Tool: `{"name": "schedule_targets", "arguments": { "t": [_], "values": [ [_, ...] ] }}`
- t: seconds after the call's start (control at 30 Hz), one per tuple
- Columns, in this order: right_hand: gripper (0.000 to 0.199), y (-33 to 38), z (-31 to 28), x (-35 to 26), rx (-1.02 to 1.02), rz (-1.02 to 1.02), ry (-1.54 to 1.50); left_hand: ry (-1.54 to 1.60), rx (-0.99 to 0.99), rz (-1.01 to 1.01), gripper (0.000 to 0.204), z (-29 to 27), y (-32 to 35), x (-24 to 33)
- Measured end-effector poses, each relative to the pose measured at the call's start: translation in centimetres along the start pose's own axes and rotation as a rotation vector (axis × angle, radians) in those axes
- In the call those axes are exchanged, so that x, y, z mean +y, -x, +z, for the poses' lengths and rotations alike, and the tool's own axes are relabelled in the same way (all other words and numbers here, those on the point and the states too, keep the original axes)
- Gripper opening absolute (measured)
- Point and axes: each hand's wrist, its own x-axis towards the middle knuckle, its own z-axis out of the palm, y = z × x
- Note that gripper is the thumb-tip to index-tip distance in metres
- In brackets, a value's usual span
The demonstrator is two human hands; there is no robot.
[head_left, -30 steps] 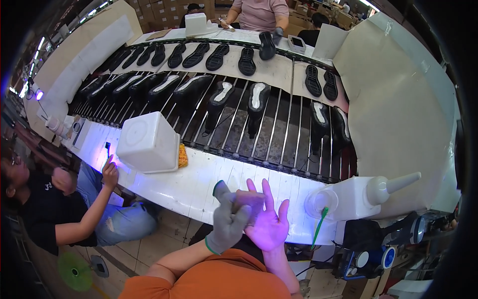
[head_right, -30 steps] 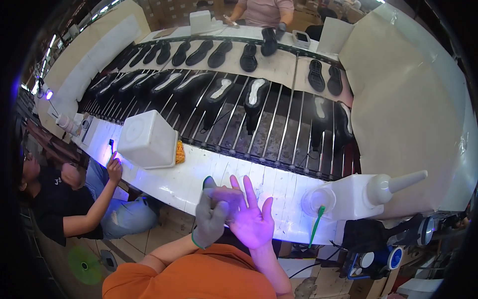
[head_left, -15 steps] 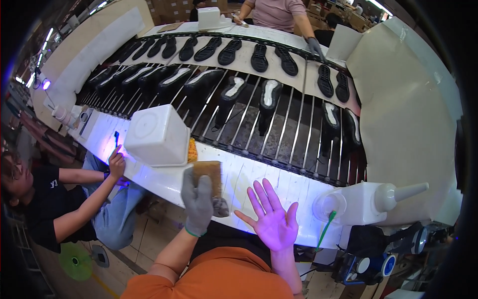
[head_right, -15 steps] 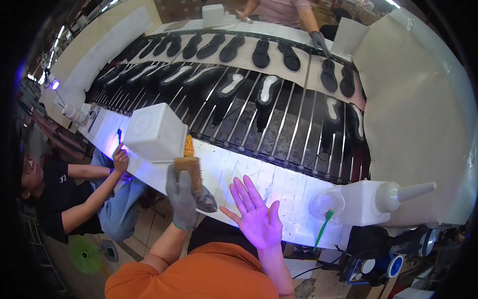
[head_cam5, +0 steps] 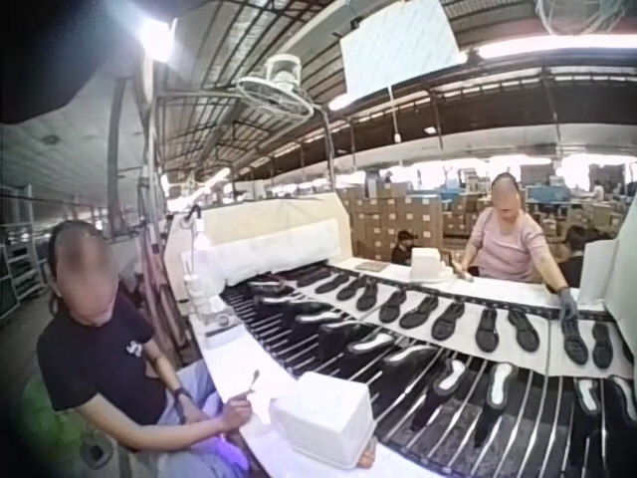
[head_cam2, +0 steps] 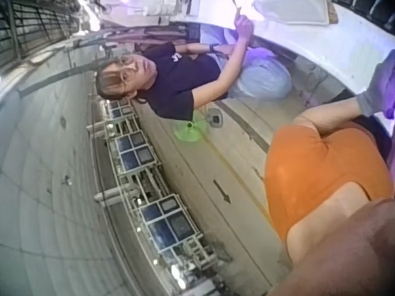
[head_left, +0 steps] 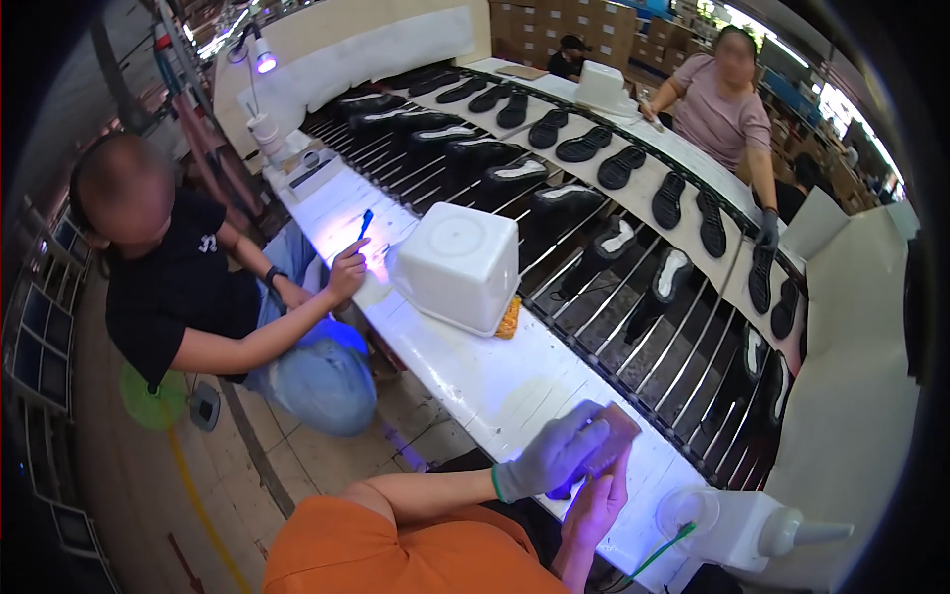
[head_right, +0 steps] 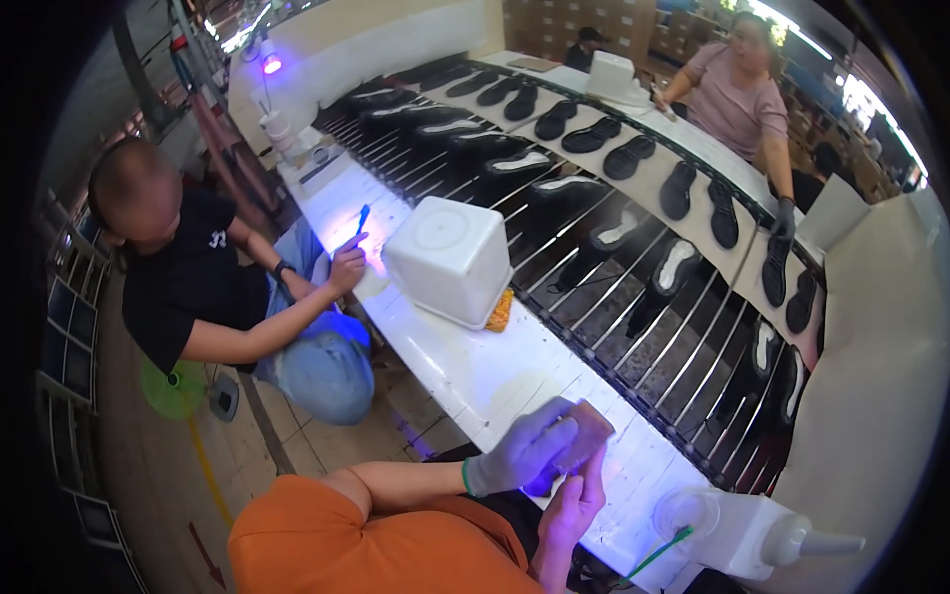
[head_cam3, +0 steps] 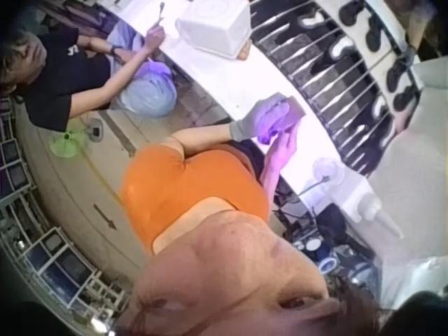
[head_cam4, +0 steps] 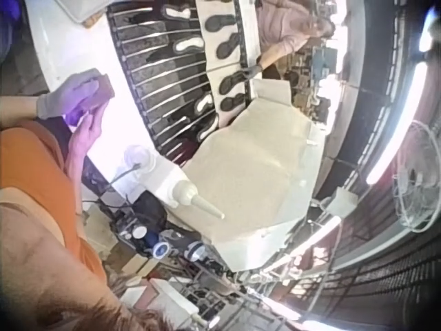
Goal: Apply glue or primer to shoe soles and components using a brush on a factory production line.
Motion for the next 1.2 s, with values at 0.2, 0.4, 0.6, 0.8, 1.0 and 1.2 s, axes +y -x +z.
{"name": "schedule_targets", "arguments": {
  "t": [0.2, 0.4, 0.6, 0.8, 1.0, 1.2],
  "values": [
    [0.131, -0.7, -2.1, -1.0, -0.108, 0.028, 0.001, 0.223, -0.314, 0.021, 0.032, 1.0, 2.1, -3.4],
    [0.106, 1.1, -4.2, -0.4, -0.003, -0.051, 0.021, 0.345, -0.549, -0.575, 0.027, 1.5, 3.7, -3.7],
    [0.091, -0.5, -4.2, -0.9, 0.0, -0.059, -0.008, 0.02, -0.652, -0.509, 0.02, 1.2, 1.3, -1.9],
    [0.05, -0.5, -5.6, -1.4, -0.024, -0.02, 0.019, -0.745, -0.517, 0.642, 0.022, 0.1, 1.6, -1.0],
    [0.022, 0.3, -6.8, -0.6, -0.045, -0.076, 0.126, -0.041, -0.786, -0.717, 0.03, -0.6, 0.9, 1.6],
    [0.015, 1.0, -9.4, -0.7, -0.11, -0.053, 0.157, -0.317, -0.93, -0.39, 0.058, 0.0, 0.2, 3.5]
  ]
}}
